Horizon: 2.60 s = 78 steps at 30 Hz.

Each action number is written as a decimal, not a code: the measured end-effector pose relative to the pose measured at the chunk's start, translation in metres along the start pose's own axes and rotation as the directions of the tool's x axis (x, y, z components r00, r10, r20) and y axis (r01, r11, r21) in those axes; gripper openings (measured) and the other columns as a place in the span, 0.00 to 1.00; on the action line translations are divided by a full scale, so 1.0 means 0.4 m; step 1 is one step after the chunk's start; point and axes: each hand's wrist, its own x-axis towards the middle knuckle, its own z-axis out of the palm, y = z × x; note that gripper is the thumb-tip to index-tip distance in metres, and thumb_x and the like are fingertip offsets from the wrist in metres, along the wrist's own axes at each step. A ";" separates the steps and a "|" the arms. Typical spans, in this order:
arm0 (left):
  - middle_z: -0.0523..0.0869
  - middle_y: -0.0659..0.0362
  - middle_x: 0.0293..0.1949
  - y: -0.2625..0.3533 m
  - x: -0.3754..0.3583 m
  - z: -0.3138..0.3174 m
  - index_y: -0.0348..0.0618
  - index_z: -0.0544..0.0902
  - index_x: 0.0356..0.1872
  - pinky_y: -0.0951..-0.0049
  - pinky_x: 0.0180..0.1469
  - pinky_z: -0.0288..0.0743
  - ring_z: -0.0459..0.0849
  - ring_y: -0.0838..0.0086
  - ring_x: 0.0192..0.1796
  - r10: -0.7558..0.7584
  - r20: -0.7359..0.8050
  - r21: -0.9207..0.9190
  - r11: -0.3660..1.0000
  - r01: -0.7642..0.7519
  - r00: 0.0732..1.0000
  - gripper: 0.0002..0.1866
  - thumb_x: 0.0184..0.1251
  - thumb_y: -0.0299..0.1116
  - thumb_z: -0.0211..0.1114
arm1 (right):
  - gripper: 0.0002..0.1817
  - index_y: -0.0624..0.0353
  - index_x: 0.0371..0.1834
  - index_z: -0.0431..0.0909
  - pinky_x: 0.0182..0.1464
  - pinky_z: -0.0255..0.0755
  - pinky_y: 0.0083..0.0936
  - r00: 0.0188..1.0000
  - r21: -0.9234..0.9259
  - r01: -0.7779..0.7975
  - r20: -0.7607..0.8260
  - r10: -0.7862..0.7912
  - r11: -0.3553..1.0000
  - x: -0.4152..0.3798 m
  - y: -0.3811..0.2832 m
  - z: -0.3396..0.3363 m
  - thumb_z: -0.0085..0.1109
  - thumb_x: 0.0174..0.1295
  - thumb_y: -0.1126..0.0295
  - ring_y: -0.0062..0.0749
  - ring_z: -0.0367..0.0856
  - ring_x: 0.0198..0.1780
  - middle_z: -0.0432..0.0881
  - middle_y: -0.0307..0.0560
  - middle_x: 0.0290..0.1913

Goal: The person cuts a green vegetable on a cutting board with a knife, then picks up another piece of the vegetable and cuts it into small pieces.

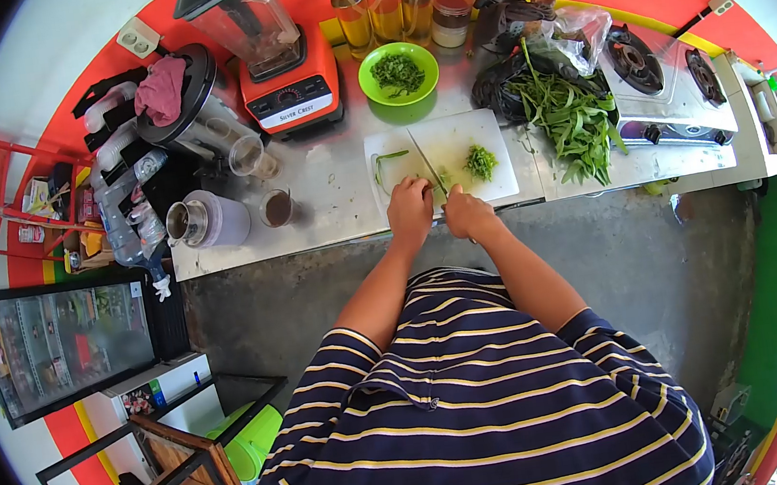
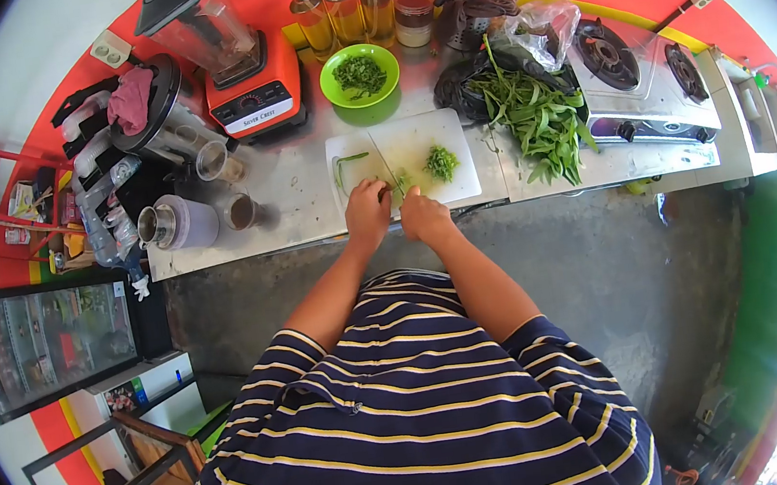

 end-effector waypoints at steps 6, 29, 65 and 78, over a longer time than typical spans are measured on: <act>0.84 0.54 0.36 -0.005 0.009 0.008 0.42 0.85 0.36 0.57 0.43 0.78 0.85 0.55 0.40 -0.113 0.010 -0.065 0.991 0.113 0.994 0.05 0.62 0.31 0.69 | 0.20 0.65 0.55 0.67 0.60 0.77 0.47 0.998 0.020 0.024 -0.058 -0.023 1.000 0.006 0.021 0.056 0.52 0.75 0.58 0.61 0.85 0.57 0.85 0.69 0.53; 0.83 0.52 0.34 -0.025 -0.005 0.013 0.39 0.83 0.32 0.55 0.40 0.76 0.84 0.53 0.37 -0.103 -0.023 -0.070 0.992 0.101 0.994 0.08 0.64 0.34 0.70 | 0.17 0.65 0.55 0.68 0.60 0.79 0.46 1.000 -0.052 0.011 -0.025 -0.012 0.999 0.000 -0.016 -0.001 0.57 0.68 0.71 0.57 0.85 0.58 0.85 0.67 0.53; 0.83 0.57 0.41 -0.002 0.022 0.030 0.45 0.87 0.38 0.56 0.49 0.81 0.82 0.57 0.49 0.093 0.037 0.079 0.992 -0.096 0.995 0.06 0.68 0.29 0.61 | 0.20 0.68 0.53 0.73 0.53 0.80 0.52 0.959 0.018 0.166 -0.236 -0.158 0.986 -0.033 0.031 -0.009 0.57 0.71 0.60 0.65 0.86 0.49 0.86 0.71 0.45; 0.85 0.53 0.39 -0.028 0.022 0.021 0.42 0.90 0.38 0.56 0.48 0.79 0.83 0.55 0.46 0.074 0.007 -0.029 0.997 -0.073 0.997 0.10 0.63 0.25 0.60 | 0.18 0.66 0.57 0.64 0.58 0.79 0.45 0.995 -0.107 0.062 -0.076 -0.070 0.992 -0.022 -0.015 -0.009 0.52 0.71 0.67 0.57 0.87 0.55 0.86 0.67 0.50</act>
